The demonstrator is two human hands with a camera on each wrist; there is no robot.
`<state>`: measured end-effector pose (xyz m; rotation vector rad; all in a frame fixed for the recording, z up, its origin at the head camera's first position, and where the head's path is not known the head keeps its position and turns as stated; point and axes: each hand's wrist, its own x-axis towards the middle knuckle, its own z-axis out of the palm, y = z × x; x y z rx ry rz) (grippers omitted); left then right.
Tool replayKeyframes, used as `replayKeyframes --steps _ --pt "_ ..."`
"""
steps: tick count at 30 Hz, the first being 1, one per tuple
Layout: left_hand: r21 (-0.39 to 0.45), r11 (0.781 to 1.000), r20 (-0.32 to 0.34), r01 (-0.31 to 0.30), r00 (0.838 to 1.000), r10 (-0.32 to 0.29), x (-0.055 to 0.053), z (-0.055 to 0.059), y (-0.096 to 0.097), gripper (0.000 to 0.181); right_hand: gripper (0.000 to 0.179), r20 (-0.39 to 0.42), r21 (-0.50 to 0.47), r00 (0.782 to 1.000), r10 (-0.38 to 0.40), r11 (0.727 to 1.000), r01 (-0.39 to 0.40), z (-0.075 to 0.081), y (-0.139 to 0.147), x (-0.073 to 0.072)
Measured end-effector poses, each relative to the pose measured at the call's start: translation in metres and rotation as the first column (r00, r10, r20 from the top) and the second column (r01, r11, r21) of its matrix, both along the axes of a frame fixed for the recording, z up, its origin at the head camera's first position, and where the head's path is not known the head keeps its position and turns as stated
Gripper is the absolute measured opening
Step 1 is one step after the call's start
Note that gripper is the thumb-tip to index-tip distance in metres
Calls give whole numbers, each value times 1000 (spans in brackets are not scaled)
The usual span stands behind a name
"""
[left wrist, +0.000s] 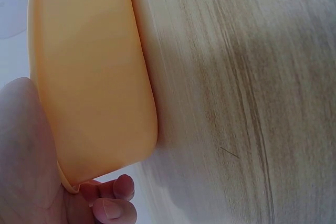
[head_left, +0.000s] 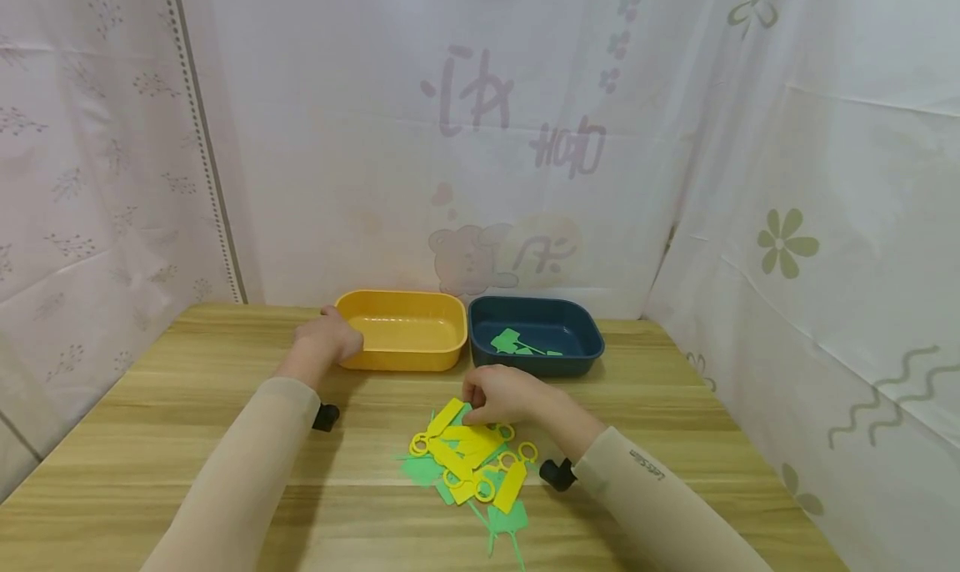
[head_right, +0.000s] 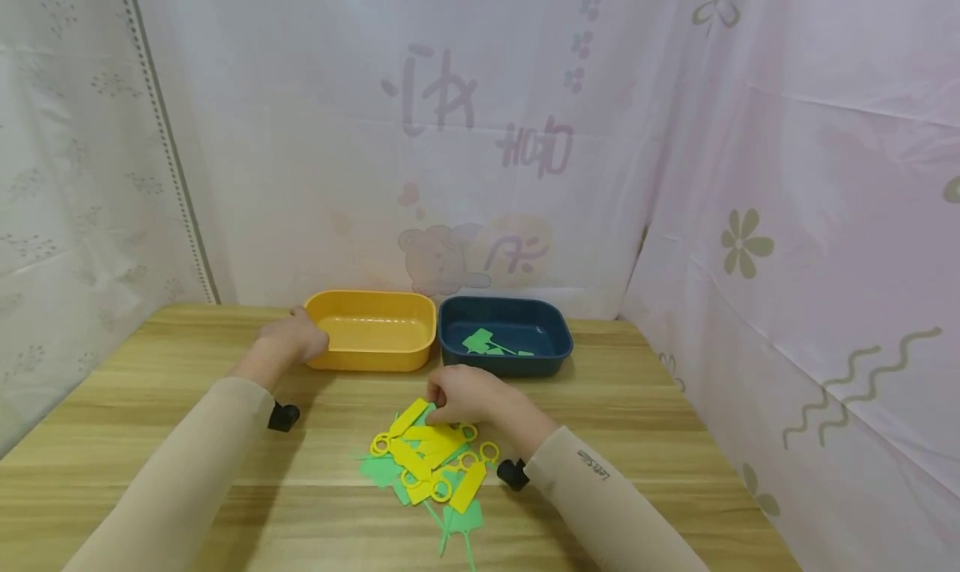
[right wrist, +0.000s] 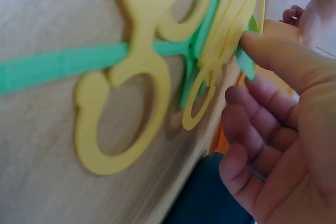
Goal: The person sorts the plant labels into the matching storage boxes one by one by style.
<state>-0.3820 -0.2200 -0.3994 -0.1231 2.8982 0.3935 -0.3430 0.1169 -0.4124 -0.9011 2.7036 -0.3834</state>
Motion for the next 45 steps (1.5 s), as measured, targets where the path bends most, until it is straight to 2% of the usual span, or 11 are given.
replayKeyframes --steps 10,13,19,27,34,45 --pt "11 1000 0 0 1000 0 0 -1 0 89 22 149 -176 987 65 984 -39 4 4 5" --pt "6 1000 4 2 1000 -2 0 0 0 89 23 168 -203 982 82 978 -46 4 4 6" --pt "9 1000 10 4 1000 -4 1 1 0 89 18 143 -230 985 93 971 -58 11 4 9" --pt "6 1000 8 9 1000 -9 2 2 0 89 16 58 -235 995 80 970 -65 26 6 8" --pt "18 1000 16 8 1000 -8 0 0 -1 90 14 33 -258 994 100 962 -88 36 13 3" --pt "4 1000 6 12 1000 -12 -1 -1 0 89 14 22 -265 995 94 961 -85 49 23 0"
